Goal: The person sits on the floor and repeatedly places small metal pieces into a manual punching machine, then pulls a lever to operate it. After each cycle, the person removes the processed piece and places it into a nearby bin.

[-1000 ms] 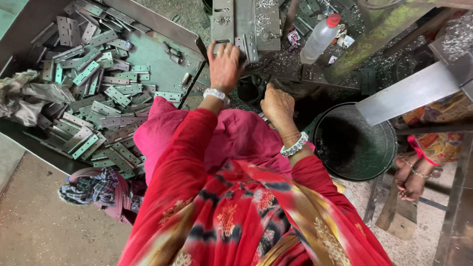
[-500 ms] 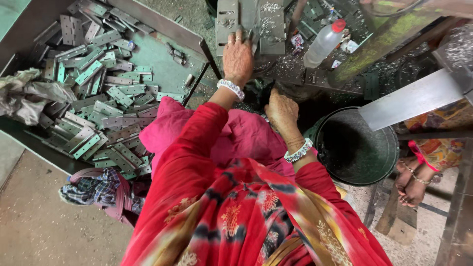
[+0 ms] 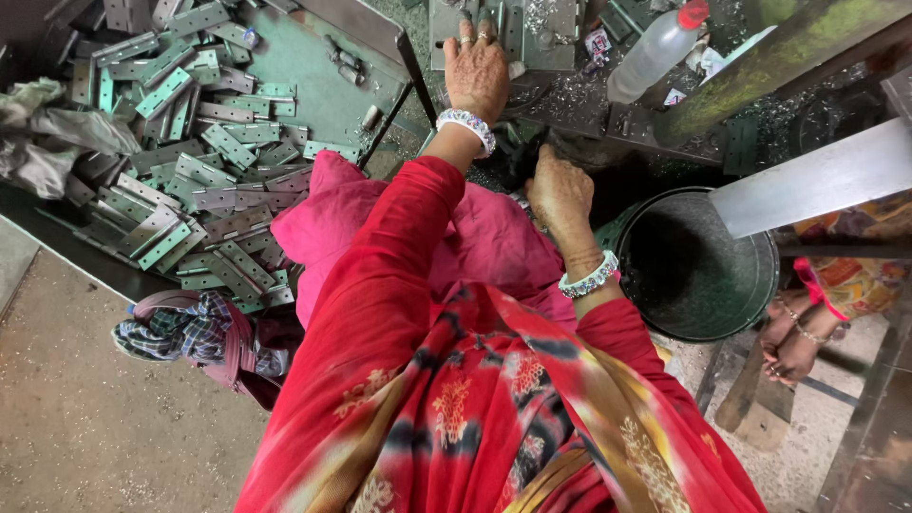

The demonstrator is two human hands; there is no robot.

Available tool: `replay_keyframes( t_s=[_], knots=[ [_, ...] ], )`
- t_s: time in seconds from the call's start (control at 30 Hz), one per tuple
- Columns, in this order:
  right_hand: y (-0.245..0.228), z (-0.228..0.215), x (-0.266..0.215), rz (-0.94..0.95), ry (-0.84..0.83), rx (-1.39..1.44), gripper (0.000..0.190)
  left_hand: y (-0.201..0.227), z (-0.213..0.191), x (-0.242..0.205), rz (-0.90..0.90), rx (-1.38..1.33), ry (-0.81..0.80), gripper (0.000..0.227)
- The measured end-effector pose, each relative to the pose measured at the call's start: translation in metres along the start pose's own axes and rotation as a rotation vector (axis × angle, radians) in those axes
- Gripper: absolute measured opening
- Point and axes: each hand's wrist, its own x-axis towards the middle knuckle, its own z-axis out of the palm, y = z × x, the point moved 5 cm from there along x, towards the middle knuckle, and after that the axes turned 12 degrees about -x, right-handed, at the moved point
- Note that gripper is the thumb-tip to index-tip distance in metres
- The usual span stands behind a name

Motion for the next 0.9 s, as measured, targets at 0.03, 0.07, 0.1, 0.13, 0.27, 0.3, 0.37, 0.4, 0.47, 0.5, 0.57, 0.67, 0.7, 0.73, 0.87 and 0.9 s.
replay_keyframes(
  t_s=[0.03, 0.07, 0.1, 0.13, 0.27, 0.3, 0.37, 0.4, 0.47, 0.5, 0.57, 0.67, 0.7, 0.73, 0.87, 0.9],
  knots=[
    [0.000, -0.004, 0.003, 0.005, 0.014, 0.009, 0.038, -0.002, -0.001, 0.005, 0.013, 0.004, 0.020, 0.049],
    [0.000, -0.008, 0.006, 0.010, 0.027, 0.018, 0.039, -0.004, -0.002, 0.010, 0.027, 0.009, 0.041, 0.050],
    [0.000, -0.010, 0.006, 0.008, 0.031, 0.027, 0.039, -0.004, -0.001, 0.011, 0.042, 0.011, 0.054, 0.050],
    [0.001, -0.011, 0.005, 0.006, 0.035, 0.036, 0.039, -0.006, 0.004, 0.012, 0.029, -0.014, 0.003, 0.054],
    [0.001, -0.002, 0.000, -0.006, 0.068, 0.046, 0.037, -0.016, 0.013, 0.010, 0.031, -0.033, -0.075, 0.068],
    [0.003, 0.003, 0.002, -0.003, 0.069, 0.045, 0.037, -0.016, 0.012, 0.012, 0.048, -0.017, -0.059, 0.070],
    [0.010, 0.021, 0.004, 0.005, 0.068, 0.042, 0.037, -0.015, 0.007, 0.019, 0.063, -0.004, 0.001, 0.072],
    [0.015, 0.033, 0.006, 0.008, 0.073, 0.049, 0.039, -0.012, 0.004, 0.021, 0.071, 0.001, 0.031, 0.073],
    [0.025, 0.064, 0.009, 0.012, 0.081, 0.067, 0.043, -0.010, 0.002, 0.026, 0.052, -0.016, -0.004, 0.073],
    [0.025, 0.080, 0.005, -0.024, 0.135, 0.105, 0.053, -0.009, 0.001, 0.022, 0.040, -0.023, -0.029, 0.073],
    [0.028, 0.111, -0.010, -0.088, 0.244, 0.175, 0.073, -0.004, 0.003, 0.010, 0.041, 0.046, -0.077, 0.070],
    [0.040, 0.140, -0.002, 0.083, 0.067, 0.274, 0.061, 0.006, -0.016, 0.007, 0.137, 0.115, 0.168, 0.060],
    [0.035, 0.140, 0.002, 0.070, 0.054, 0.257, 0.062, 0.003, -0.024, 0.003, 0.187, 0.148, 0.280, 0.055],
    [0.030, 0.136, 0.008, 0.057, 0.040, 0.240, 0.063, -0.006, -0.021, 0.004, 0.149, 0.100, 0.191, 0.048],
    [0.044, 0.102, 0.030, 0.083, -0.120, 0.118, 0.055, -0.013, 0.010, 0.021, 0.059, -0.040, -0.041, 0.038],
    [0.043, 0.096, 0.028, 0.074, -0.092, 0.092, 0.048, -0.015, 0.019, 0.018, 0.034, -0.048, -0.076, 0.039]
  ],
)
